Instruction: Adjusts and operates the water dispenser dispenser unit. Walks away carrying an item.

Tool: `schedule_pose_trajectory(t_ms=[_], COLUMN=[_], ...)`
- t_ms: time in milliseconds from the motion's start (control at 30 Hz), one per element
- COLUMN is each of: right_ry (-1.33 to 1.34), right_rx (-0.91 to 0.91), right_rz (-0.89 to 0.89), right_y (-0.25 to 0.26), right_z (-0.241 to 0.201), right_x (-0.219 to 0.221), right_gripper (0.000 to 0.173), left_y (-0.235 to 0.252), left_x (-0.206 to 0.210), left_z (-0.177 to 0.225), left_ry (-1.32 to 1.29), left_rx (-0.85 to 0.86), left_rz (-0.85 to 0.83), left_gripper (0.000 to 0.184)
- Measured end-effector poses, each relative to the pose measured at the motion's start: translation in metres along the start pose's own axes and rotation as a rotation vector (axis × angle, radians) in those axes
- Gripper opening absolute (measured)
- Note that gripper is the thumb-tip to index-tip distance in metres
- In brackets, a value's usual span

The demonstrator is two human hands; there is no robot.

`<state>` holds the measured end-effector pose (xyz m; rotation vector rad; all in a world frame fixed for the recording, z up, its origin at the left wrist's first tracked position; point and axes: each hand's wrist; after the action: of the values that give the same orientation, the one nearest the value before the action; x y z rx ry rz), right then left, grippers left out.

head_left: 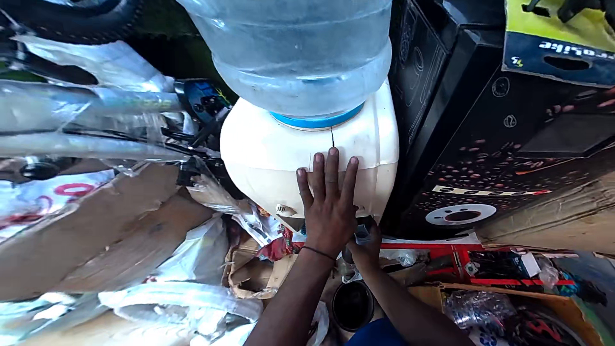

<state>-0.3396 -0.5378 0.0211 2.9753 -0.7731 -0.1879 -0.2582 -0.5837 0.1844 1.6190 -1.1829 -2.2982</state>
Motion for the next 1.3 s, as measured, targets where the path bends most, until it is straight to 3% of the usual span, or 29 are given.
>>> schedule_pose_trajectory(t_ms=[533,800,1300], right_ry=[-0.033,-0.112,-0.057], right_rx=[-0.010,0.036,-0.028], right_rz=[0.021,-0.010,0.019], right_y=[0.002,0.001,0.002], right_z=[0.004,-0.007,0.002], right_x=[0.001,-0.005,0.003], right_gripper=[0.080,0.082,0.078], left_y=[0.001,0.001,0.000], left_x=[-0.001,0.001,0.001], left_z=[0.003,-0.002,-0.007], left_ry=[-0.038,-0.046,-0.008], left_rx=[0.009,0.042,0.017], left_rz=[0.005,0.023,0.028], left_gripper=[0.122,0.114,0.121])
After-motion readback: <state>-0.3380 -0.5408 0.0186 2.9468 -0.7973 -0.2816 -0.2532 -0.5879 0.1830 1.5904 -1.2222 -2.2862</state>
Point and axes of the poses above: each hand's wrist, its own y-axis towards the middle knuckle, its own x-axis out of the palm, z = x × y, and after that the axes turned 13 degrees about -y, right-handed
